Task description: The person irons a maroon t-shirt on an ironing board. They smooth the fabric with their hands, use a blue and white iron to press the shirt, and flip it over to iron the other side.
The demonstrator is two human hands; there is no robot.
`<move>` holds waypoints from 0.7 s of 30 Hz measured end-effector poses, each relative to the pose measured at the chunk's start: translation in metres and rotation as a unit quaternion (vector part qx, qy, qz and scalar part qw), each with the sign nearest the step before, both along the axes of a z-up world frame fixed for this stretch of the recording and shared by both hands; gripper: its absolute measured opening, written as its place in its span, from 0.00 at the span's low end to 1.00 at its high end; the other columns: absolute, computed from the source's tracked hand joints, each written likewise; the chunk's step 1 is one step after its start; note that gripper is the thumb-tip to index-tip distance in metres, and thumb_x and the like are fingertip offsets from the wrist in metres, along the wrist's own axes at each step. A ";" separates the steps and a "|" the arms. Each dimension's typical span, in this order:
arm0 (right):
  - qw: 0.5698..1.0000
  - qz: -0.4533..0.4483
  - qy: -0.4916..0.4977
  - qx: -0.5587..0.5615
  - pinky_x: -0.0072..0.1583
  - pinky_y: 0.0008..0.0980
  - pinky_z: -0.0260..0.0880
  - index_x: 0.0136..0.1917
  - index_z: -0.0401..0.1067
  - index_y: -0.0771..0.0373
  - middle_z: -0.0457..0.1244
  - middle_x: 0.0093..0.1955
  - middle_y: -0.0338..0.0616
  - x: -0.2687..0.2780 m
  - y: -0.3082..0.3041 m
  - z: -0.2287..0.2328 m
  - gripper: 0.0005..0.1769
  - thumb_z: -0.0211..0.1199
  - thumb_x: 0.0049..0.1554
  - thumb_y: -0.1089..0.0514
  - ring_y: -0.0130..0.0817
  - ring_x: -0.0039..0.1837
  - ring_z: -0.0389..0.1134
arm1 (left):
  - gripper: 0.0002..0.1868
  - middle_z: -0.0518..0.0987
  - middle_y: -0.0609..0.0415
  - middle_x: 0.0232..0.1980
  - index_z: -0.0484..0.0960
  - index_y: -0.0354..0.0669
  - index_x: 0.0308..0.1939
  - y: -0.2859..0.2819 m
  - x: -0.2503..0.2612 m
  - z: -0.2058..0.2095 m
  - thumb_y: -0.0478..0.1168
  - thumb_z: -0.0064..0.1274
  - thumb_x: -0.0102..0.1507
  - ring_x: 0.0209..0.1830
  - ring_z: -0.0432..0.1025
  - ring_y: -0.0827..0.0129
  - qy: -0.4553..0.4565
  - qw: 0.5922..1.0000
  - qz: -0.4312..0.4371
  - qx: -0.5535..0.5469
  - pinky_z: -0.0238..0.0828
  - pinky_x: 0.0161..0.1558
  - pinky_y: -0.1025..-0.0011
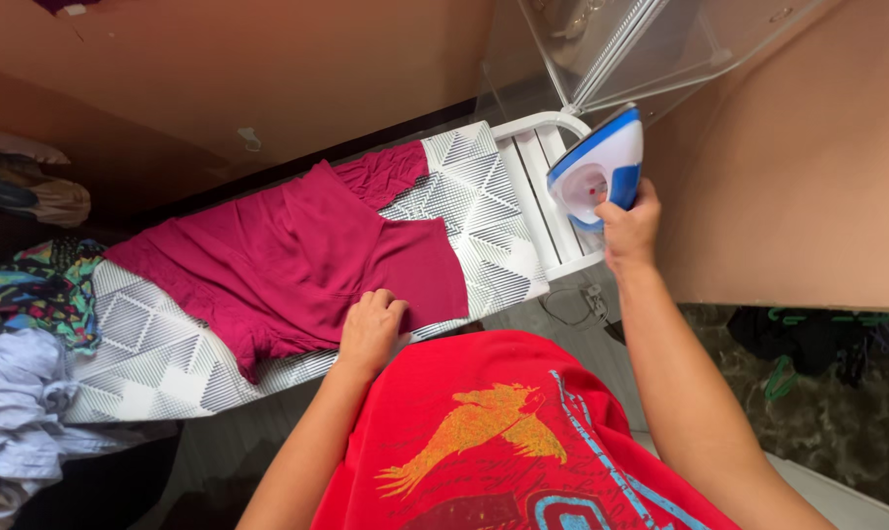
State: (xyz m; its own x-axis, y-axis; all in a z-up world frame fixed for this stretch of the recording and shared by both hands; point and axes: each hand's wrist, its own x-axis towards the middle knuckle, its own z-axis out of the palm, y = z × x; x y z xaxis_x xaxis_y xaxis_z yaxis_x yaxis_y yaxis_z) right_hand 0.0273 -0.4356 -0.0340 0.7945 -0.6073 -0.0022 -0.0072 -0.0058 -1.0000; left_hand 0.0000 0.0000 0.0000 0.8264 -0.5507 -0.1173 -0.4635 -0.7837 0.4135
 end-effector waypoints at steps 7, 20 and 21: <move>0.993 -0.042 -0.059 0.094 0.54 0.32 0.71 0.52 0.71 0.65 0.66 0.45 0.40 -0.002 0.005 -0.043 0.24 0.61 0.40 0.74 0.32 0.48 0.69 | 0.17 0.76 0.52 0.44 0.83 0.42 0.37 0.005 -0.002 -0.016 0.44 0.68 0.47 0.47 0.71 0.56 -0.011 1.000 0.021 0.009 0.70 0.46 0.58; 0.999 -0.014 0.021 -0.027 0.53 0.32 0.69 0.53 0.68 0.64 0.64 0.50 0.39 -0.032 0.026 -0.015 0.21 0.71 0.46 0.68 0.29 0.50 0.67 | 0.06 0.81 0.40 0.37 0.77 0.38 0.48 0.009 0.005 -0.041 0.36 0.49 0.69 0.38 0.77 0.47 -0.028 0.910 0.364 -0.197 0.72 0.41 0.55; 0.998 -0.004 0.014 -0.058 0.55 0.32 0.70 0.53 0.68 0.65 0.64 0.51 0.39 -0.034 0.026 -0.012 0.22 0.73 0.47 0.66 0.30 0.52 0.67 | 0.07 0.82 0.39 0.39 0.76 0.37 0.49 0.015 0.008 -0.045 0.35 0.48 0.69 0.38 0.77 0.47 -0.054 0.879 0.408 -0.242 0.71 0.41 0.56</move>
State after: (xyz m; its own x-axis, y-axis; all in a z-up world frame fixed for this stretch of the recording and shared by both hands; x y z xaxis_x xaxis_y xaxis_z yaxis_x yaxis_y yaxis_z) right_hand -0.0072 -0.4093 -0.0459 0.7904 -0.6107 0.0473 -0.0350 -0.1221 -0.9919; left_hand 0.0084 0.0147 -0.0454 0.9613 0.2665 0.0698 0.1149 -0.6181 0.7777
